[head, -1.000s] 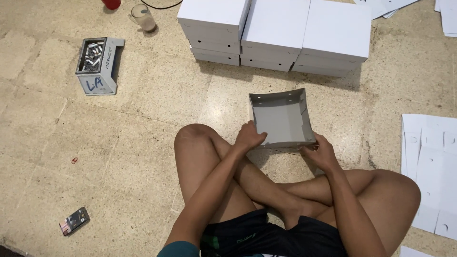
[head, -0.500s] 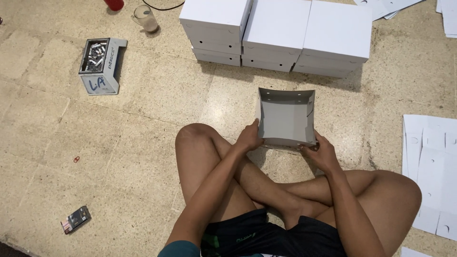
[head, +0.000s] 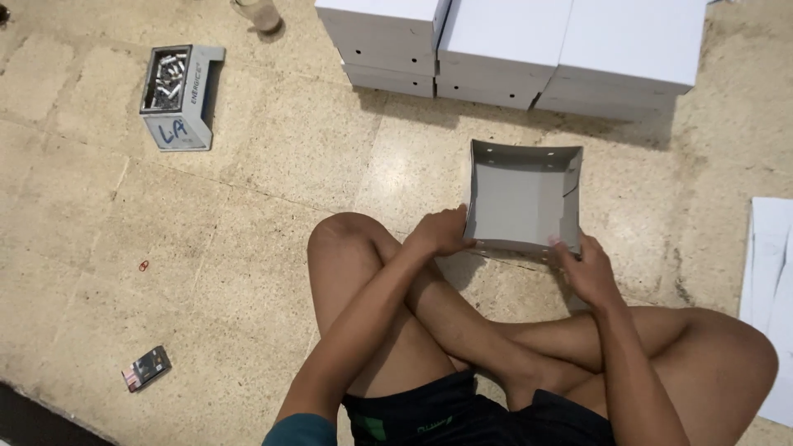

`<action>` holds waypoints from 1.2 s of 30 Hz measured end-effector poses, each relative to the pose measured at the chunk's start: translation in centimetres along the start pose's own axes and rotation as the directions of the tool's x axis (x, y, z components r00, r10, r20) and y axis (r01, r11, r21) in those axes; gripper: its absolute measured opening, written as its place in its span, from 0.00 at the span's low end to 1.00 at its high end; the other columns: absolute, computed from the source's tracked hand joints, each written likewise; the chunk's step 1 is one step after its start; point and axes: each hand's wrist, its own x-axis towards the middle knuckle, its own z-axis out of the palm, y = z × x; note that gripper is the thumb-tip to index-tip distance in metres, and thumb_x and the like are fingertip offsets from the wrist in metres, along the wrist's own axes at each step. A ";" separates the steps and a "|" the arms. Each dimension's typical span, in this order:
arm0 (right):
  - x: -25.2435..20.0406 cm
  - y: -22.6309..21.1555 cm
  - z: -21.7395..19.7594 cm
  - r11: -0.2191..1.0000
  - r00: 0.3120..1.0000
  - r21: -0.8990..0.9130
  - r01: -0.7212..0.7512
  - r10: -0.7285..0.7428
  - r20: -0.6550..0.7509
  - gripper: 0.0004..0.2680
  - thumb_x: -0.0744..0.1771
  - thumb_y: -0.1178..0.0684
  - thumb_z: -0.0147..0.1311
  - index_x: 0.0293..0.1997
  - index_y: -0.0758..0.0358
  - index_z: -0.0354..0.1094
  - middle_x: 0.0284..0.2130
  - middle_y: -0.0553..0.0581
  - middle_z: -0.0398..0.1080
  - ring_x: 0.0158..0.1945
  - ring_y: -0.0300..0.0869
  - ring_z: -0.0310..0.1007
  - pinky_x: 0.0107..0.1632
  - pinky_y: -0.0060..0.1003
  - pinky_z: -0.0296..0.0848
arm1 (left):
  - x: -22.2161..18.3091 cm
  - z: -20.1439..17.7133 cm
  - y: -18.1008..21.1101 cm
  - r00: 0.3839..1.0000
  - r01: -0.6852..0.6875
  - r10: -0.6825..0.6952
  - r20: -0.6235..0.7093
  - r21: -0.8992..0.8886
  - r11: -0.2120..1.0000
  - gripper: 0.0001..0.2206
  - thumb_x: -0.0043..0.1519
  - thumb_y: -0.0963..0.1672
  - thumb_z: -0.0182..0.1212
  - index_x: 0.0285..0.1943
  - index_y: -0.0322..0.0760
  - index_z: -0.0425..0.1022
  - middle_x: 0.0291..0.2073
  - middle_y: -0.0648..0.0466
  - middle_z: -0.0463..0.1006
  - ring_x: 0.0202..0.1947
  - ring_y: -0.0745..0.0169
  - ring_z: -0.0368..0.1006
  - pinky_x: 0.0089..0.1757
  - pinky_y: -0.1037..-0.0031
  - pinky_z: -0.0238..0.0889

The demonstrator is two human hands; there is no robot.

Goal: The person assembles a rigid cardboard box by folding a flat cardboard template by hand, then smoothing the folds and tucking in the flaps.

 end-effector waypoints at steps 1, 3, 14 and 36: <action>0.2 0.8 0.1 1.000 1.000 0.003 -0.011 0.011 0.007 0.26 0.70 0.40 0.45 0.73 0.69 0.50 0.64 0.76 0.55 0.66 0.66 0.59 0.69 0.57 0.60 | 0.0 0.9 0.0 1.000 0.004 -0.004 0.012 -0.002 1.000 0.37 0.61 0.47 0.59 0.71 0.12 0.51 0.60 0.19 0.67 0.57 0.20 0.69 0.56 0.39 0.62; 1.2 1.8 0.2 0.998 0.999 0.040 0.042 -0.042 -0.013 0.28 0.72 0.34 0.37 0.71 0.73 0.55 0.62 0.79 0.57 0.65 0.72 0.56 0.68 0.62 0.57 | 0.5 1.9 -0.1 0.999 0.026 -0.025 -0.036 0.016 1.000 0.33 0.62 0.43 0.56 0.73 0.14 0.48 0.59 0.21 0.69 0.56 0.26 0.71 0.52 0.43 0.65; 2.2 1.9 0.2 0.995 0.999 0.099 -0.025 0.029 -0.041 0.23 0.74 0.43 0.28 0.64 0.81 0.59 0.60 0.82 0.59 0.65 0.70 0.57 0.69 0.62 0.51 | 1.1 -11.5 -13.8 0.936 0.286 -0.325 -0.136 -0.245 0.926 0.24 0.68 0.46 0.52 0.72 0.32 0.60 0.59 0.35 0.71 0.51 0.39 0.76 0.48 0.54 0.70; 4.9 0.4 0.8 0.972 0.975 0.214 -0.100 0.138 -0.172 0.15 0.69 0.51 0.36 0.54 0.71 0.68 0.48 0.59 0.71 0.46 0.47 0.70 0.50 0.38 0.67 | -4.6 -21.7 -59.4 0.789 0.127 -0.476 -0.390 0.860 -0.494 0.13 0.68 0.47 0.48 0.61 0.52 0.67 0.55 0.66 0.69 0.58 0.70 0.60 0.52 0.76 0.50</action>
